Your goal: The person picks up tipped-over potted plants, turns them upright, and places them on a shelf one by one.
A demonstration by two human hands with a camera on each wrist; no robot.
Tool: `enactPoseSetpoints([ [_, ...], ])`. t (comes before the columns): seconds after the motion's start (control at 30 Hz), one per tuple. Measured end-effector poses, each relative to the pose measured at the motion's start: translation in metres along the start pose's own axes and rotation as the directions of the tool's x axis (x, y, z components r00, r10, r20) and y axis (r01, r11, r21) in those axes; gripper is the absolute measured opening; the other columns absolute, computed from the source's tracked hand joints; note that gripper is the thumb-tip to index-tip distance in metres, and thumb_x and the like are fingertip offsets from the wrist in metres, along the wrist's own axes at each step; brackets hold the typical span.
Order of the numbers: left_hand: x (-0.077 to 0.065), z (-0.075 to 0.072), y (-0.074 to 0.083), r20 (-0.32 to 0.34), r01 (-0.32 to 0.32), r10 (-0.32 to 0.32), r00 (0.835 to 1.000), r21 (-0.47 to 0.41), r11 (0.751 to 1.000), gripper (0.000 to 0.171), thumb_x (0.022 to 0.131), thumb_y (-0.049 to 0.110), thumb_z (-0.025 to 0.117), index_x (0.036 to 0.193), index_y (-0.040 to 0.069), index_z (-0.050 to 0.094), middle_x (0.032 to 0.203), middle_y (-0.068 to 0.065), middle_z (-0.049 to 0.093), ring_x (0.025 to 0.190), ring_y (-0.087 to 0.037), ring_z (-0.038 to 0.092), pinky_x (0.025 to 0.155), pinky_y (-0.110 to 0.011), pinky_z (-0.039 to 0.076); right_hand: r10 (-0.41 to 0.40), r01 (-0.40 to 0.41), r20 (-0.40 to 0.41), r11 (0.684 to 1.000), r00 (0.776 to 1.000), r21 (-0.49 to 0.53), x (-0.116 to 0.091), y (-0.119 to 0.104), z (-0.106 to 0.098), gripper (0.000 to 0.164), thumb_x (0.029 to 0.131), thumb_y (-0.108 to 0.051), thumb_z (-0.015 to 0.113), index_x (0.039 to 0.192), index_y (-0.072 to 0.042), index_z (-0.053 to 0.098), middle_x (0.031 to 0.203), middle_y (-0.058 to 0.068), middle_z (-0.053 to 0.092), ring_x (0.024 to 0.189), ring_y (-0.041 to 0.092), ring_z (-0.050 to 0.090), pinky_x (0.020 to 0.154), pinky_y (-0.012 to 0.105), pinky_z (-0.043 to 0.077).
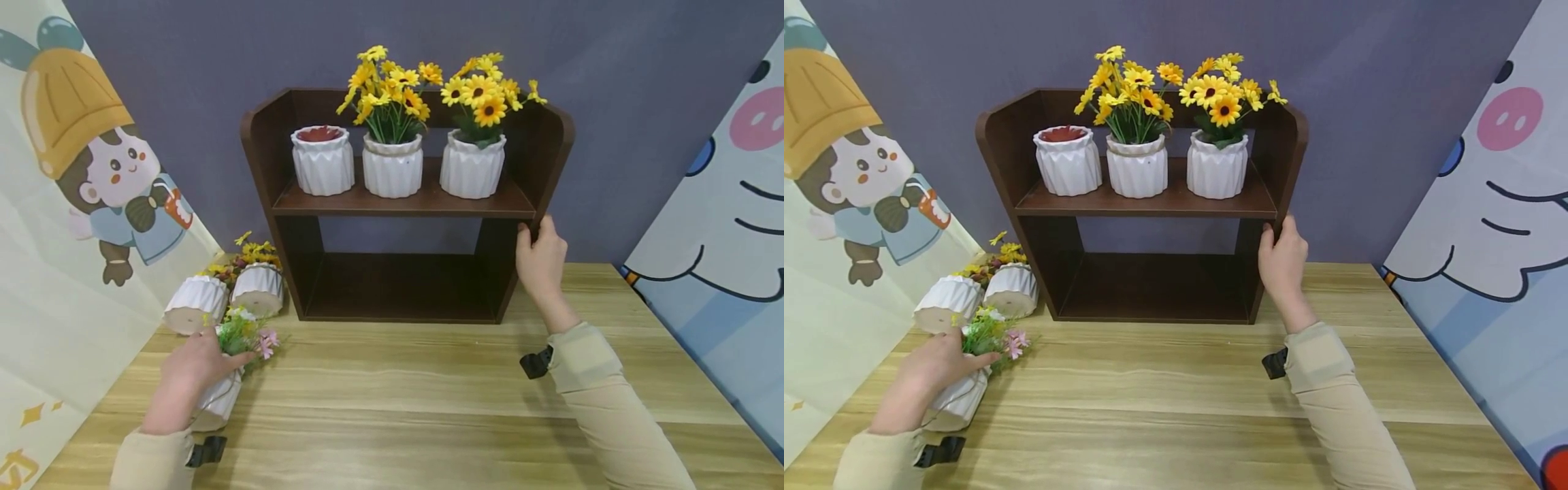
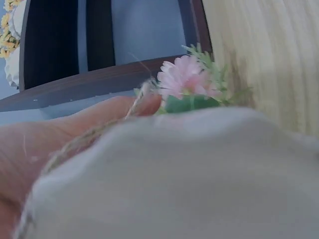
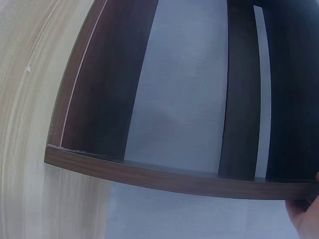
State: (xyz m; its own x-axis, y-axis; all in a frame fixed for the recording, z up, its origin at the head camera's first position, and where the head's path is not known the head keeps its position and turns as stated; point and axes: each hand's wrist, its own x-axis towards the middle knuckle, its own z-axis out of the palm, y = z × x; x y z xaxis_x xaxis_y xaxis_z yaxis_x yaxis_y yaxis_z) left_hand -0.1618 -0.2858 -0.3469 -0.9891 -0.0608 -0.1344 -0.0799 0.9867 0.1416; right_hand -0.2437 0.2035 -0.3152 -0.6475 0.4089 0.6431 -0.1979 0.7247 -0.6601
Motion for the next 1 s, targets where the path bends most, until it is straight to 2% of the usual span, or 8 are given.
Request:
enactPoseSetpoints([
  [0.27,-0.0003,0.0021,-0.0044,-0.013,0.068,-0.068,0.998,-0.017,0.998,0.109,0.073,0.066,0.057,0.129,-0.021,0.024,0.099,-0.042,0.050,0.078,-0.050,0.055,0.053,-0.044,0.046,-0.022,0.022,-0.008,1.000,1.000,-0.007,-0.0006,0.0018,0.0008,0.024,0.091,-0.021,0.048,0.093,0.003,0.052,0.084,0.027,0.061,0.077,0.044,0.056,0.065,0.052,0.041],
  [0.37,-0.0006,0.0003,-0.0042,0.003,0.085,-0.085,0.996,-0.017,0.996,0.112,0.070,0.067,0.059,0.131,-0.020,0.022,0.097,-0.042,0.050,0.076,-0.049,0.055,0.052,-0.042,0.045,-0.026,0.026,-0.007,1.000,1.000,-0.009,-0.0005,0.0016,0.0005,0.024,0.091,-0.020,0.047,0.093,0.003,0.052,0.084,0.027,0.061,0.075,0.044,0.056,0.064,0.052,0.041],
  [0.6,0.0000,-0.0014,-0.0038,0.017,0.068,-0.068,0.998,-0.017,0.998,0.105,0.067,0.060,0.067,0.126,-0.019,0.030,0.103,-0.044,0.048,0.082,-0.053,0.054,0.059,-0.049,0.046,-0.033,0.033,0.007,0.999,0.999,-0.010,-0.0001,0.0010,-0.0005,0.025,0.092,-0.021,0.047,0.094,0.003,0.051,0.082,0.026,0.060,0.075,0.043,0.056,0.063,0.051,0.041],
  [0.87,-0.0002,-0.0006,-0.0030,0.001,0.066,-0.066,0.998,-0.065,0.996,0.095,0.067,0.055,0.069,0.120,-0.017,0.037,0.101,-0.042,0.050,0.068,-0.036,0.056,0.052,-0.042,0.044,-0.034,0.034,0.003,0.999,0.999,-0.017,0.0003,0.0030,-0.0017,0.024,0.091,-0.020,0.047,0.094,0.003,0.051,0.084,0.027,0.061,0.078,0.045,0.057,0.065,0.053,0.042],
  [0.93,-0.0013,-0.0002,-0.0036,-0.008,0.068,-0.068,0.998,-0.077,0.995,0.097,0.067,0.055,0.069,0.125,-0.015,0.035,0.102,-0.043,0.049,0.068,-0.035,0.056,0.050,-0.041,0.043,-0.041,0.041,0.002,0.999,0.999,-0.015,0.0006,0.0031,-0.0008,0.024,0.091,-0.020,0.048,0.095,0.003,0.051,0.085,0.028,0.061,0.079,0.046,0.058,0.065,0.053,0.042],
  [1.0,-0.0027,-0.0001,-0.0044,-0.018,0.070,-0.072,0.997,-0.088,0.994,0.095,0.067,0.056,0.069,0.123,-0.014,0.038,0.101,-0.042,0.050,0.068,-0.034,0.056,0.049,-0.041,0.043,-0.051,0.051,-0.001,0.999,0.999,-0.011,0.0012,0.0031,-0.0001,0.024,0.091,-0.020,0.048,0.096,0.003,0.052,0.086,0.028,0.061,0.079,0.046,0.058,0.065,0.054,0.042],
])
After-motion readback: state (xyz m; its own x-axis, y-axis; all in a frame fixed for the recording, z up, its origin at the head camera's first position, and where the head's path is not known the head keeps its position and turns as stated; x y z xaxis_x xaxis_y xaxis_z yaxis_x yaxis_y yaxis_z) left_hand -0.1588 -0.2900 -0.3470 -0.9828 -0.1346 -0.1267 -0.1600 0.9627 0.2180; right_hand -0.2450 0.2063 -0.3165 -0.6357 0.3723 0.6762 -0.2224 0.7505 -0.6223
